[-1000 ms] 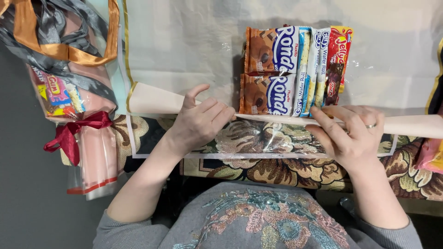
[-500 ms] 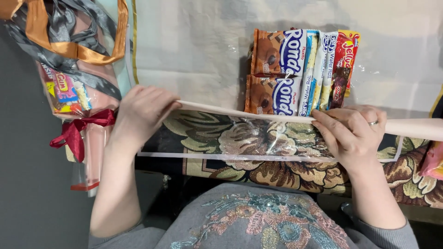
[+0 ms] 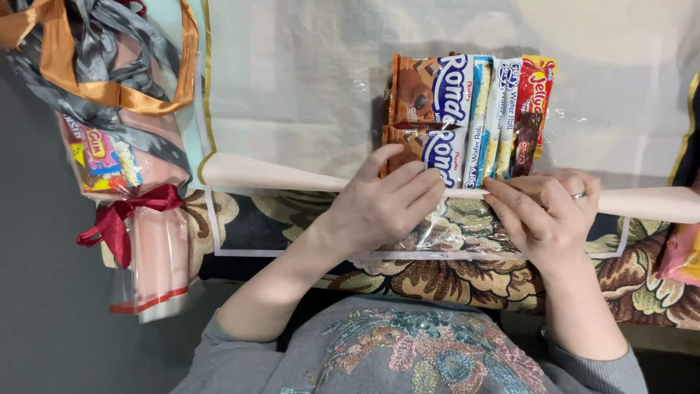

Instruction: Arranging snack bars on wrapping paper and folding the paper to create a bouquet.

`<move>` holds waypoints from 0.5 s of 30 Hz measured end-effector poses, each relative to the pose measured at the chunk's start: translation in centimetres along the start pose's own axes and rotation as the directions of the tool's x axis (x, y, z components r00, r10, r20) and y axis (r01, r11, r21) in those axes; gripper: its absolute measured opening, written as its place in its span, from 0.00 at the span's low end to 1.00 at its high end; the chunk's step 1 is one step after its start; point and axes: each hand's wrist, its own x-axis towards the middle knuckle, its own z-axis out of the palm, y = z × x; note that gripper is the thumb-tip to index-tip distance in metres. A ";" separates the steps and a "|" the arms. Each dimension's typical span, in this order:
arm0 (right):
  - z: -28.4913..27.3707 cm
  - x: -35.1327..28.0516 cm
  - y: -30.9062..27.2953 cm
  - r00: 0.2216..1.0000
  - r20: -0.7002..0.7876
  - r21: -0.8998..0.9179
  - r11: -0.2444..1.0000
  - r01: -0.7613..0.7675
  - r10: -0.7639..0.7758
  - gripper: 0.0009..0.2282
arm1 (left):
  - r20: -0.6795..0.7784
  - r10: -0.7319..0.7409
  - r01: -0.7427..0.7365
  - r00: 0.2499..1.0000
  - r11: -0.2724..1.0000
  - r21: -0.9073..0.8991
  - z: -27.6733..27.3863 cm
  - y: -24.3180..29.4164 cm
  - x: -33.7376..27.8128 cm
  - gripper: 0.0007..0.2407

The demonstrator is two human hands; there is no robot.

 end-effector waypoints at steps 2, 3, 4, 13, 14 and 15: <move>-0.6 0.4 0.2 1.000 0.028 0.002 1.000 0.013 -0.013 0.06 | -0.017 0.007 -0.007 1.000 1.000 -0.011 0.9 -0.1 0.1 0.05; -0.8 0.6 0.3 0.999 0.048 0.004 1.000 0.025 -0.025 0.06 | -0.032 0.019 -0.020 0.999 1.000 -0.018 1.4 -0.3 0.3 0.07; -1.2 0.3 0.6 0.999 0.045 -0.005 1.000 0.019 -0.019 0.06 | -0.035 0.029 -0.030 0.999 0.999 -0.022 1.4 -0.3 0.2 0.07; -2.9 -0.9 1.8 0.983 0.110 0.064 0.986 -0.154 0.146 0.06 | 0.030 0.008 -0.005 1.000 0.995 -0.101 1.4 -0.6 0.2 0.08; -2.9 -0.8 1.8 0.984 0.105 0.056 0.987 -0.148 0.141 0.06 | 0.018 0.004 -0.002 1.000 0.994 -0.109 1.4 -0.6 0.3 0.08; -2.9 -0.7 1.8 0.986 0.101 0.049 0.989 -0.141 0.136 0.06 | 0.008 -0.001 0.002 1.000 0.993 -0.116 1.4 -0.6 0.3 0.08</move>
